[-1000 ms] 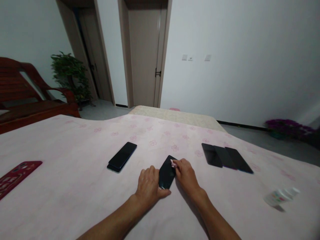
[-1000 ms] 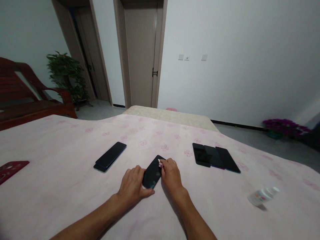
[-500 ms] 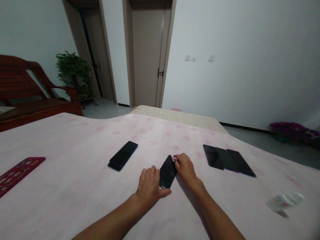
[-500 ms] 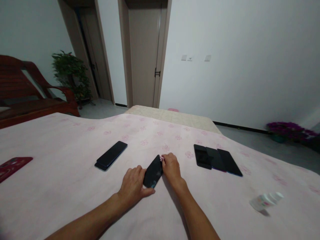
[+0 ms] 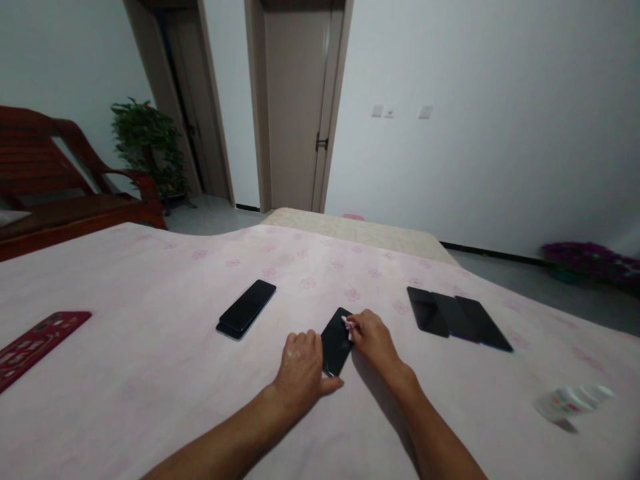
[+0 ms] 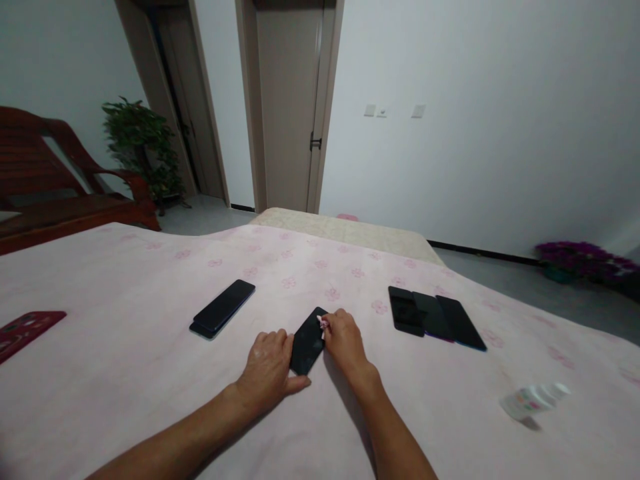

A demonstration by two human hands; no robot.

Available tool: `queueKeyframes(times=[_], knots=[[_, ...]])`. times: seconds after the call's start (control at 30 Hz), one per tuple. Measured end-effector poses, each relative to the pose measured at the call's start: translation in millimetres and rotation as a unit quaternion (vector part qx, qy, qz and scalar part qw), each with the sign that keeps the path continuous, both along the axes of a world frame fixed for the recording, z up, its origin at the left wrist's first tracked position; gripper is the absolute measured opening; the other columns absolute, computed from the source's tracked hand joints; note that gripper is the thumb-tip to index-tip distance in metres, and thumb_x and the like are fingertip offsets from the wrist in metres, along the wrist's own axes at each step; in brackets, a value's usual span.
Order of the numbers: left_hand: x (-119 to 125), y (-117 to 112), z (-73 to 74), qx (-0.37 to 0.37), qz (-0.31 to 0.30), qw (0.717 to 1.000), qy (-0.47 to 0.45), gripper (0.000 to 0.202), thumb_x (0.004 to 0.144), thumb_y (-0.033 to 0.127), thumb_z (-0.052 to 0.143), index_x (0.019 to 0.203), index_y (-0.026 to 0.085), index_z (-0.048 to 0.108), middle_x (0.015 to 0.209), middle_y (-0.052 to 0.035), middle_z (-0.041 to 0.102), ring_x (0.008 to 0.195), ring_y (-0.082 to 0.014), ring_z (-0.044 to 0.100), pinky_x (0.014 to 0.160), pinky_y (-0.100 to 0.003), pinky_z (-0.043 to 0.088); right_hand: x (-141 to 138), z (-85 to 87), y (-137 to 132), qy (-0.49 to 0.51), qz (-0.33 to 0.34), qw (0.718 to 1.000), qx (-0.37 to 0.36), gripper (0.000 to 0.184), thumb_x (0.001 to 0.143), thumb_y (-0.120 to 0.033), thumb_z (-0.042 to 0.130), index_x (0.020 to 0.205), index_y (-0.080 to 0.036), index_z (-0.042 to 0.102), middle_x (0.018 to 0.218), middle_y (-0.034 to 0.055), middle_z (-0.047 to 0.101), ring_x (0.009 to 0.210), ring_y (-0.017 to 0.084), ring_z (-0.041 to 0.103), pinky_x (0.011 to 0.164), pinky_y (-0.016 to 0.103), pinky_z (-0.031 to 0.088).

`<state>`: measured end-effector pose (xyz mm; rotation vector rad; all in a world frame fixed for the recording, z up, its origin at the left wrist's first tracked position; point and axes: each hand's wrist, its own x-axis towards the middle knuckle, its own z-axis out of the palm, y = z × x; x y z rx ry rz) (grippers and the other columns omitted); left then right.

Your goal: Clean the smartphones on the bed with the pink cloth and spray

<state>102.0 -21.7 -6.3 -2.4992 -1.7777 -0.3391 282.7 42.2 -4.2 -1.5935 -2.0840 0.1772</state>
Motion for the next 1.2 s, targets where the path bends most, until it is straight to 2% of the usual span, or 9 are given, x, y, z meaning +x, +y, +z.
queueKeyframes(times=[0.1, 0.23, 0.3, 0.43, 0.57, 0.73, 1.0, 1.07, 1.2], knots=[[3.6, 0.1, -0.1, 0.003, 0.002, 1.0, 0.012, 0.064, 0.071, 0.062, 0.075, 0.109, 0.012, 0.065, 0.1, -0.0124, 0.064, 0.095, -0.0313, 0.059, 0.092, -0.046, 0.04, 0.0, 5.6, -6.9, 0.045, 0.052, 0.996, -0.057, 0.026, 0.083, -0.012, 0.055, 0.097, -0.018, 0.078, 0.09, 0.0085, 0.071, 0.082, 0.02, 0.065, 0.073, 0.028, 0.048], [8.9, 0.3, -0.4, -0.008, 0.017, 1.0, 0.008, 0.052, 0.075, 0.054, 0.072, 0.103, 0.01, 0.068, 0.097, -0.0141, 0.065, 0.093, -0.0322, 0.059, 0.089, -0.046, 0.042, 0.5, 13.7, -12.7, 0.098, 0.156, 0.968, -0.17, 0.025, 0.079, -0.013, 0.058, 0.091, -0.02, 0.079, 0.084, 0.0047, 0.073, 0.067, 0.017, 0.065, 0.061, 0.025, 0.046], [10.3, 0.7, -0.1, -0.01, 0.022, 1.0, -0.005, 0.05, 0.076, 0.05, 0.07, 0.103, 0.009, 0.068, 0.097, -0.0148, 0.065, 0.092, -0.0322, 0.06, 0.088, -0.046, 0.043, 6.5, 15.2, -8.1, 0.105, 0.124, 0.976, -0.142, 0.026, 0.078, -0.012, 0.056, 0.09, -0.02, 0.078, 0.085, 0.0054, 0.073, 0.072, 0.018, 0.065, 0.065, 0.026, 0.047], [7.3, 3.4, 0.2, 0.001, 0.027, 0.999, -0.033, 0.035, 0.083, 0.042, 0.064, 0.097, 0.01, 0.07, 0.092, -0.0142, 0.068, 0.09, -0.0305, 0.063, 0.086, -0.043, 0.044, 17.5, 14.9, 3.4, 0.12, 0.021, 0.992, -0.019, 0.028, 0.081, -0.013, 0.053, 0.095, -0.017, 0.077, 0.09, 0.008, 0.071, 0.085, 0.021, 0.064, 0.077, 0.031, 0.047], [-2.4, 7.7, -1.2, 0.025, 0.001, 0.998, -0.059, 0.023, 0.091, 0.034, 0.058, 0.09, 0.015, 0.071, 0.086, -0.0103, 0.069, 0.087, -0.0272, 0.065, 0.082, -0.041, 0.045, 4.5, 17.0, -2.7, 0.157, 0.079, 0.984, 0.036, 0.026, 0.086, -0.015, 0.053, 0.1, -0.02, 0.075, 0.09, 0.0056, 0.067, 0.085, 0.019, 0.062, 0.077, 0.031, 0.048], [-14.8, 11.6, -5.6, 0.088, -0.04, 0.992, -0.081, 0.021, 0.097, 0.026, 0.051, 0.09, 0.018, 0.069, 0.082, -0.0061, 0.069, 0.079, -0.0221, 0.064, 0.075, -0.038, 0.046, -19.7, 19.5, -18.5, 0.175, 0.168, 0.969, 0.052, 0.025, 0.09, -0.013, 0.054, 0.103, -0.023, 0.073, 0.089, 0.0048, 0.064, 0.087, 0.019, 0.06, 0.077, 0.03, 0.048], [-25.0, 14.2, -8.3, 0.143, -0.093, 0.976, -0.132, 0.026, 0.1, 0.022, 0.044, 0.093, 0.02, 0.07, 0.075, -0.0039, 0.069, 0.072, -0.0179, 0.066, 0.07, -0.033, 0.047, -8.5, 9.2, -5.8, 0.147, 0.059, 0.975, 0.156, 0.025, 0.092, -0.014, 0.051, 0.105, -0.02, 0.071, 0.089, 0.0076, 0.061, 0.088, 0.023, 0.058, 0.081, 0.036, 0.048], [-26.5, 15.2, -8.7, 0.149, -0.093, 0.974, -0.14, 0.027, 0.1, 0.022, 0.044, 0.092, 0.02, 0.07, 0.074, -0.0036, 0.07, 0.071, -0.0171, 0.066, 0.07, -0.032, 0.047, -12.1, 7.0, -9.6, 0.168, 0.073, 0.971, 0.153, 0.026, 0.092, -0.012, 0.05, 0.106, -0.021, 0.071, 0.09, 0.0072, 0.062, 0.088, 0.022, 0.059, 0.081, 0.036, 0.049], [-30.4, 17.3, -10.7, 0.156, -0.091, 0.973, -0.145, 0.027, 0.099, 0.022, 0.045, 0.085, 0.02, 0.068, 0.072, -0.0034, 0.069, 0.067, -0.0163, 0.065, 0.066, -0.03, 0.046, -27.6, 5.4, -21.9, 0.17, 0.173, 0.959, 0.15, 0.032, 0.092, -0.01, 0.05, 0.113, -0.023, 0.069, 0.092, 0.0065, 0.062, 0.091, 0.021, 0.059, 0.081, 0.034, 0.05]])
